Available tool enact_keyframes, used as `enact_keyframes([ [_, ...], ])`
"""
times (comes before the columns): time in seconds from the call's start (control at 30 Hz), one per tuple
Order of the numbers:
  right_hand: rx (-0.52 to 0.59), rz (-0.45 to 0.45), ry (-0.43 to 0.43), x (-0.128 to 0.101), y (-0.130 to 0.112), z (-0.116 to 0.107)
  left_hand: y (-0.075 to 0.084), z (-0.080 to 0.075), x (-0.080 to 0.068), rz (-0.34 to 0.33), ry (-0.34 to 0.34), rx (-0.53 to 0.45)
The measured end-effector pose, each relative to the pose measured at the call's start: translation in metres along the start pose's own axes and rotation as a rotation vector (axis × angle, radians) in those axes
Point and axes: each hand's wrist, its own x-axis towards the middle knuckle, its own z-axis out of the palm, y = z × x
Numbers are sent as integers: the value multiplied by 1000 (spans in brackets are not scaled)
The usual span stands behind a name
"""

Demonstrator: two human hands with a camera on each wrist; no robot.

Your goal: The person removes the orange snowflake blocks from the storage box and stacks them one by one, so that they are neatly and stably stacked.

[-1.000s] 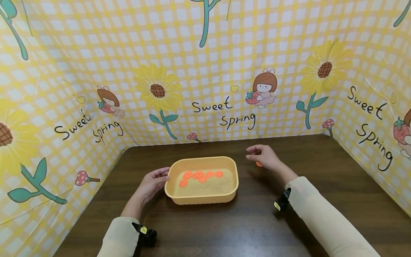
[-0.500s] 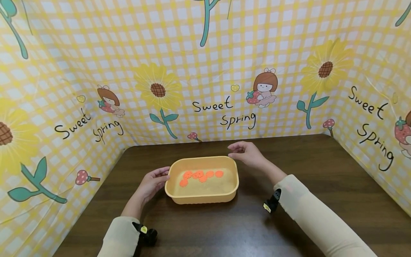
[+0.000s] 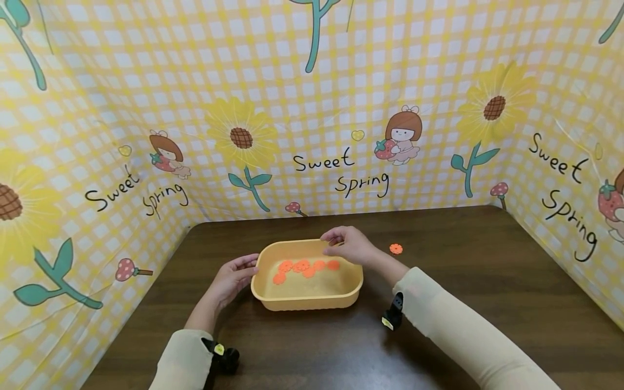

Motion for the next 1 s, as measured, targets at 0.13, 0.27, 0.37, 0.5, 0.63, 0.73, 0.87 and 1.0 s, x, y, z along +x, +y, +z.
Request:
enact_keyframes([
  [0.13, -12, 16, -45, 2, 1, 7, 0, 0, 0, 4, -3, 0],
  [0.27, -16, 32, -78, 5, 5, 13, -1, 0, 0, 10, -8, 0],
  [0.37, -19, 43, -95, 7, 8, 18, -1, 0, 0, 13, -4, -5],
  [0.5, -28, 39, -114, 9, 10, 25, -1, 0, 0, 14, -4, -3],
  [0.63, -62, 23, -133, 11, 11, 31, -1, 0, 0, 10, -6, -3],
  [0.73, -85, 14, -149, 12, 11, 35, 1, 0, -1, 12, -21, -8],
  [0.87, -95, 8, -173, 15, 12, 42, 4, 2, -4, 14, -32, 4],
  [1.0, -135, 11, -185, 19, 13, 47, 0, 0, -1, 10, -12, 10],
])
